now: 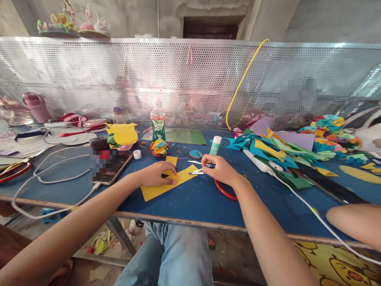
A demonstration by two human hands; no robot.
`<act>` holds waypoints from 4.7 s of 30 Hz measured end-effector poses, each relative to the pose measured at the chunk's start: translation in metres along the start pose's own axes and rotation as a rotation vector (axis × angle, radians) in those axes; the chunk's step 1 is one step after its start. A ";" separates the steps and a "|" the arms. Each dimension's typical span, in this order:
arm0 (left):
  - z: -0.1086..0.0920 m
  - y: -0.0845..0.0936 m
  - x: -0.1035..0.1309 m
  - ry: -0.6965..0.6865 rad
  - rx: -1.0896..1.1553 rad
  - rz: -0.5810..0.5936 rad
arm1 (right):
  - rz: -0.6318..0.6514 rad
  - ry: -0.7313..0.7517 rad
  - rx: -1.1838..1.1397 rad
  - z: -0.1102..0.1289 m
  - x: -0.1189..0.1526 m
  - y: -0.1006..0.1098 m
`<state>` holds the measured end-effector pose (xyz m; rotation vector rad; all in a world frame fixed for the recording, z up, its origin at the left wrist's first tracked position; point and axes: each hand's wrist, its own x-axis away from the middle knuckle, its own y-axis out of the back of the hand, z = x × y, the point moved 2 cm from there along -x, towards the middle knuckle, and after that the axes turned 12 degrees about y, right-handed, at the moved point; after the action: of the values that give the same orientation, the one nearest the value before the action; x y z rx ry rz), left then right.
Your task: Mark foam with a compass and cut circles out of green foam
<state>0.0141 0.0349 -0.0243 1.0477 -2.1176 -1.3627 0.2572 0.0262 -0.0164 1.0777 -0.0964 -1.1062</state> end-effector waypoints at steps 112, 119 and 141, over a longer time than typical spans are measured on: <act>0.000 0.000 -0.001 -0.010 0.004 0.004 | 0.069 0.036 -0.136 0.008 -0.003 -0.013; 0.001 0.000 -0.001 -0.012 -0.002 -0.002 | 0.071 0.031 -0.141 0.007 -0.002 -0.012; 0.000 0.001 -0.001 -0.004 -0.007 0.005 | 0.052 0.001 -0.113 0.002 -0.001 -0.004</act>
<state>0.0149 0.0362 -0.0236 1.0372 -2.1151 -1.3697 0.2530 0.0253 -0.0174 0.9693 -0.0601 -1.0517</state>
